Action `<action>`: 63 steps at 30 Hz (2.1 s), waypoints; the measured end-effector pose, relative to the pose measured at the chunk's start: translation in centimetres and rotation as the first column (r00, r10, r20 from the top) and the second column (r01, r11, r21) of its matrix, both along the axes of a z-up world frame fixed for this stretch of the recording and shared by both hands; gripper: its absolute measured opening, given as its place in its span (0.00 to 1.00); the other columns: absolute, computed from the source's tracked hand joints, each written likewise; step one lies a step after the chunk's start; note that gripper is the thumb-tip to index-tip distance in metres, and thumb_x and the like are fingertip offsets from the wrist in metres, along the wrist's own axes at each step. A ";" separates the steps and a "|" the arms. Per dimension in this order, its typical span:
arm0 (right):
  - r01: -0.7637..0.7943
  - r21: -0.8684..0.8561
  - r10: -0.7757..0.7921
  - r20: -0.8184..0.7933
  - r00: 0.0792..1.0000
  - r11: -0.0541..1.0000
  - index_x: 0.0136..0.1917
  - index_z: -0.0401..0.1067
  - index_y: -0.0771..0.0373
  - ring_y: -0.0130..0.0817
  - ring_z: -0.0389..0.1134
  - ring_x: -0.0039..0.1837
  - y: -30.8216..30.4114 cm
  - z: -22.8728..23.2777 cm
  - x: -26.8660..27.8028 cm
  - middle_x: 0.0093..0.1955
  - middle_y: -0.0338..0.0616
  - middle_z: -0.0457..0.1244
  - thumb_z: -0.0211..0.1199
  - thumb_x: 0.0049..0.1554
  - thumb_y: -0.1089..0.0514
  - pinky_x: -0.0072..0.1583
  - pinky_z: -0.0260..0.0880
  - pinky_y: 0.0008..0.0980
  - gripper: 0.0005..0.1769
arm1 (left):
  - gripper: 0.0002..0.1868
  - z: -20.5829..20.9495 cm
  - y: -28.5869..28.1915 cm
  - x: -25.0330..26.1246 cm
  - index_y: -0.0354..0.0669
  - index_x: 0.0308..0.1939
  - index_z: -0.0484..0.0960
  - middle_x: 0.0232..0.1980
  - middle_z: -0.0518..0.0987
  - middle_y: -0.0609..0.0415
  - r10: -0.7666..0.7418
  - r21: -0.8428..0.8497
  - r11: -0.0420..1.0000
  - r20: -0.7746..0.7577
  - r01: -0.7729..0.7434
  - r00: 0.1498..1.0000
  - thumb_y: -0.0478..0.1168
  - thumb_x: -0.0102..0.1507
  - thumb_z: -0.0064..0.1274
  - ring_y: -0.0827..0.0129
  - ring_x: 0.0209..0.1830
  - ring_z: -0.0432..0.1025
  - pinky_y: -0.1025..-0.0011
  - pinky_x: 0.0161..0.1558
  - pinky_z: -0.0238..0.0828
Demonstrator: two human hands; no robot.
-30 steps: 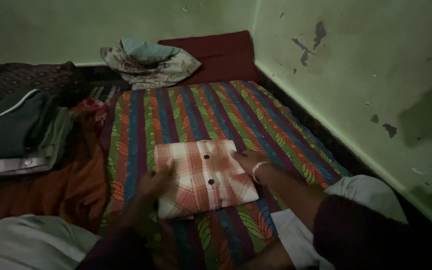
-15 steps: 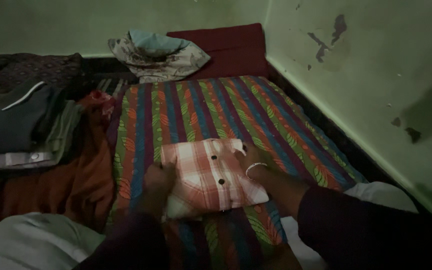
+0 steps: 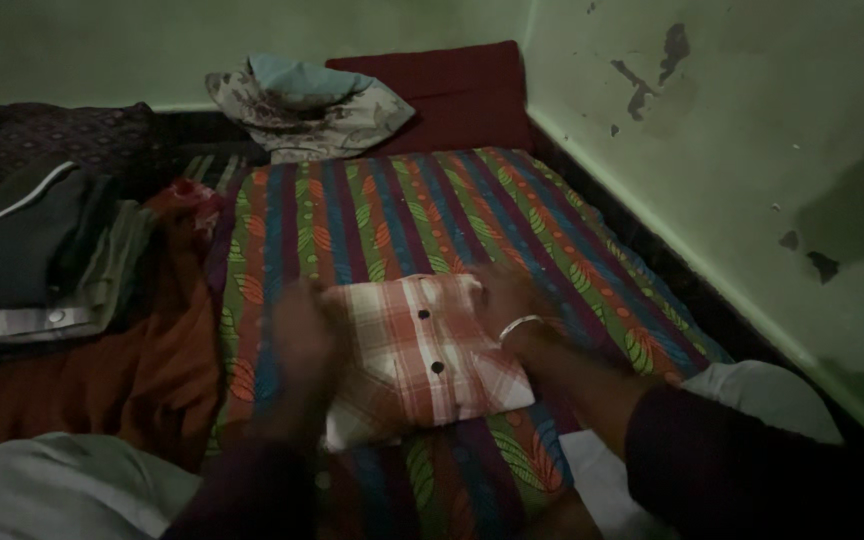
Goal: The person folds a shirt by hand on a bed, smoothing the fabric, folding in the sleeves, and then folding the body of the shirt into a rectangle before placing it on a stack of other folded clothes.
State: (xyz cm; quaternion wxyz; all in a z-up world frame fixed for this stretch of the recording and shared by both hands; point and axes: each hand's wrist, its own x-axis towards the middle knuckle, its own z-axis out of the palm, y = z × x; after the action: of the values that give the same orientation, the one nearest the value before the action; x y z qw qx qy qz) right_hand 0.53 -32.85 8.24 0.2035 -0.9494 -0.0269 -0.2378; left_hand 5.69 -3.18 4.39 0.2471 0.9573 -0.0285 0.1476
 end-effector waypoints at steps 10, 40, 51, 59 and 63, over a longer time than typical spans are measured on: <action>-0.146 -0.137 0.067 -0.464 0.883 0.980 0.85 0.32 0.60 0.43 0.26 0.88 7.5 -0.9 -0.4 0.88 0.49 0.28 0.32 0.69 0.35 0.81 0.27 0.56 0.41 | 0.34 3.5 -5.2 -8.4 0.45 0.78 0.55 0.81 0.50 0.42 -0.236 0.316 0.924 0.035 0.214 0.971 0.57 0.72 0.19 0.43 0.81 0.42 0.42 0.75 0.32; -0.102 -0.178 0.006 -0.472 0.882 0.979 0.85 0.33 0.59 0.44 0.26 0.87 11.7 0.8 -5.2 0.89 0.46 0.25 0.30 0.68 0.36 0.81 0.26 0.57 0.41 | 0.36 1.5 -4.5 -9.4 0.43 0.79 0.54 0.83 0.48 0.43 -0.203 0.341 0.916 -0.059 0.211 0.977 0.57 0.70 0.28 0.49 0.83 0.40 0.45 0.78 0.29; -0.287 -0.501 0.088 -0.383 0.919 0.816 0.84 0.37 0.65 0.52 0.26 0.86 5.3 -2.4 -5.3 0.88 0.58 0.28 0.33 0.67 0.48 0.79 0.27 0.56 0.37 | 0.35 1.4 -3.7 -9.6 0.43 0.79 0.53 0.83 0.48 0.44 -0.248 0.094 0.965 0.022 0.245 0.969 0.57 0.73 0.17 0.46 0.83 0.37 0.48 0.78 0.24; 0.250 -0.084 -0.256 -0.522 0.814 0.965 0.80 0.50 0.62 0.53 0.49 0.80 4.4 0.7 -7.2 0.80 0.57 0.49 0.44 0.68 0.35 0.78 0.43 0.59 0.38 | 0.22 2.4 0.0 -9.6 0.45 0.63 0.74 0.64 0.73 0.42 -0.110 -0.316 0.945 -0.081 0.079 0.991 0.50 0.72 0.37 0.50 0.65 0.69 0.51 0.66 0.65; 0.311 0.020 -0.255 -0.520 0.815 0.950 0.68 0.71 0.61 0.50 0.69 0.60 1.6 1.1 -6.9 0.60 0.55 0.68 0.48 0.64 0.39 0.64 0.68 0.52 0.30 | 0.14 3.4 -0.3 -10.2 0.42 0.57 0.77 0.58 0.77 0.44 -0.046 -0.249 0.966 0.110 0.072 0.993 0.44 0.71 0.48 0.50 0.58 0.72 0.54 0.62 0.71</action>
State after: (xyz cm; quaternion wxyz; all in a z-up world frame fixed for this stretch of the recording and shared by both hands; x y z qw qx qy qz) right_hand -6.34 -31.22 9.38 0.2149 -0.9595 0.1821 -0.0059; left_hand -4.49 -3.52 7.82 0.3692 0.9079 -0.0507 0.1921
